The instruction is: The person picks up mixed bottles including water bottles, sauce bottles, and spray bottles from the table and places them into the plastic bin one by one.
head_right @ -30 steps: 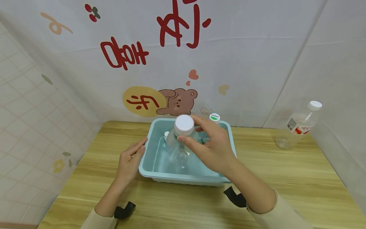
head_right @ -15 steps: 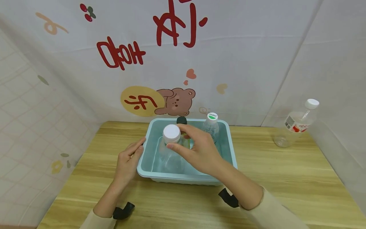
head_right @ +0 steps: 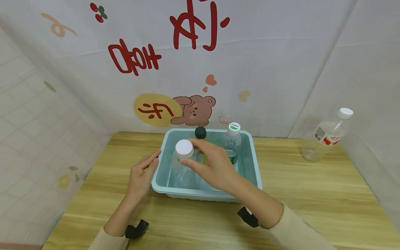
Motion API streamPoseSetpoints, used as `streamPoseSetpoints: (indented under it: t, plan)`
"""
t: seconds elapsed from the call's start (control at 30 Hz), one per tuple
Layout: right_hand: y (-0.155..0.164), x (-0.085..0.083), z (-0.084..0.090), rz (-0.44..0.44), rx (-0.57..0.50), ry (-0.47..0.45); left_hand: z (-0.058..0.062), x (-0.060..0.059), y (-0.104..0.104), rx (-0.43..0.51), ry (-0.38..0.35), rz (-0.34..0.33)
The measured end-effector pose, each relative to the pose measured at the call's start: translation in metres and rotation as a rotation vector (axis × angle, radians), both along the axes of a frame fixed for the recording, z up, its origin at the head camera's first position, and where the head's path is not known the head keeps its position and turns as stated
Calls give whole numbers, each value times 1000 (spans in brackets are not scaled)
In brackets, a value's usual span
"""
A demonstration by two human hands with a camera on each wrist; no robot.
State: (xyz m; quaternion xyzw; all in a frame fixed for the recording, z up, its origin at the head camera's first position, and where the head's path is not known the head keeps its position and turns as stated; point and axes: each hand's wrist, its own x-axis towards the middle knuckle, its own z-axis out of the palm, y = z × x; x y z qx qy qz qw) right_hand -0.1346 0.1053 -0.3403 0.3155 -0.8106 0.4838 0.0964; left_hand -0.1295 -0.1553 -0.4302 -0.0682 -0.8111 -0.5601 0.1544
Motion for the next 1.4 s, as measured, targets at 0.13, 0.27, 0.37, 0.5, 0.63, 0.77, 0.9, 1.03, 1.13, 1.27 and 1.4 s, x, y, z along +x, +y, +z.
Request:
streamPoseSetpoints:
  t: [0.13,0.27,0.37,0.5,0.63,0.77,0.9,1.03,1.13,1.27,1.4]
  plan:
    - [-2,-2,-2,1,24,-4,0,-1,1,-1,9,7]
    - [-4,-4,-2,-9,53,-2,0,-2,1,1,13,5]
    - [-5,-7,-3,-14,74,-8,0,-2,1,3,14,5]
    - [-5,-10,-4,-29,101,-31,0,-1,1,1,14,9]
    - [-6,-13,-3,-37,104,-70,0,-1,1,1,20,10]
    - [-6,-16,-1,-36,97,-87,0,-2,1,2,26,10]
    - [-6,-19,-1,-34,103,-91,0,-2,1,4,25,8]
    - [-7,-22,0,-34,115,-101,1,-1,1,3,23,5]
    - [-8,-23,1,-42,125,-113,1,-1,1,6,25,0]
    - [-10,-22,3,-48,133,-126,1,-1,1,11,25,-6]
    - [-9,-23,4,-48,137,-127,1,-1,1,13,20,-6]
